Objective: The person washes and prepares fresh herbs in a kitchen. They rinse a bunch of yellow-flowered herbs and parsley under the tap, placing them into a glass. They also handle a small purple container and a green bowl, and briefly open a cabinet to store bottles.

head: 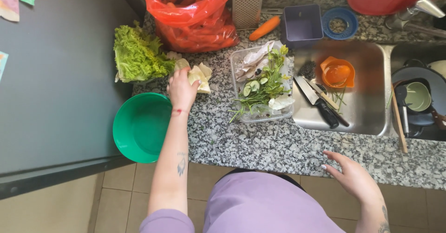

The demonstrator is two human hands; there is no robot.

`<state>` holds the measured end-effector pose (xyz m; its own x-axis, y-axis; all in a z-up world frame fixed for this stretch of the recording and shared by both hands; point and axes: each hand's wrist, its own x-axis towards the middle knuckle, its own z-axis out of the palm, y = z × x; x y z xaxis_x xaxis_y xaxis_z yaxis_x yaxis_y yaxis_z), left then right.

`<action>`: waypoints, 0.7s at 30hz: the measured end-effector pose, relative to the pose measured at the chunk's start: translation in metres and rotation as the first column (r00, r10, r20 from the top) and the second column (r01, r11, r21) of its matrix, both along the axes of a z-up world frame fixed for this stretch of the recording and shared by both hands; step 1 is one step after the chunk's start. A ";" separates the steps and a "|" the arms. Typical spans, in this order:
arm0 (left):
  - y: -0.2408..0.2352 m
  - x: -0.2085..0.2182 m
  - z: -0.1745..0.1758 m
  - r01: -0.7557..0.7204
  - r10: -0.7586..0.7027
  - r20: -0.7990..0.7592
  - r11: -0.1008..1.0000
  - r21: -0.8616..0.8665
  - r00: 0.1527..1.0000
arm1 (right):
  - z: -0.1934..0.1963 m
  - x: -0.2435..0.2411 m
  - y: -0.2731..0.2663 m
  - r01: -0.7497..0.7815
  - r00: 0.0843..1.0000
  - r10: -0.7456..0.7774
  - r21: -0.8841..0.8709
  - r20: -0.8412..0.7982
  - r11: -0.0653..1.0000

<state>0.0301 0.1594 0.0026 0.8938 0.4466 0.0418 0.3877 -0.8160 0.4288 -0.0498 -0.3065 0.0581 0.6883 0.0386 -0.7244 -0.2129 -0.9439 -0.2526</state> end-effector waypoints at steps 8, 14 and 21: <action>-0.026 -0.064 0.063 0.055 -0.028 0.154 0.983 -0.175 0.988 | -0.004 0.013 -0.003 -0.065 0.997 0.064 0.027 0.031 0.998; -0.029 -0.083 0.067 -0.035 0.062 0.092 0.962 -0.270 0.994 | -0.001 0.017 0.001 -0.105 0.994 0.104 0.026 0.036 0.994; -0.031 -0.084 0.060 -0.034 0.059 0.085 0.961 -0.274 0.995 | -0.006 0.018 -0.002 -0.122 0.992 0.121 0.025 0.040 0.992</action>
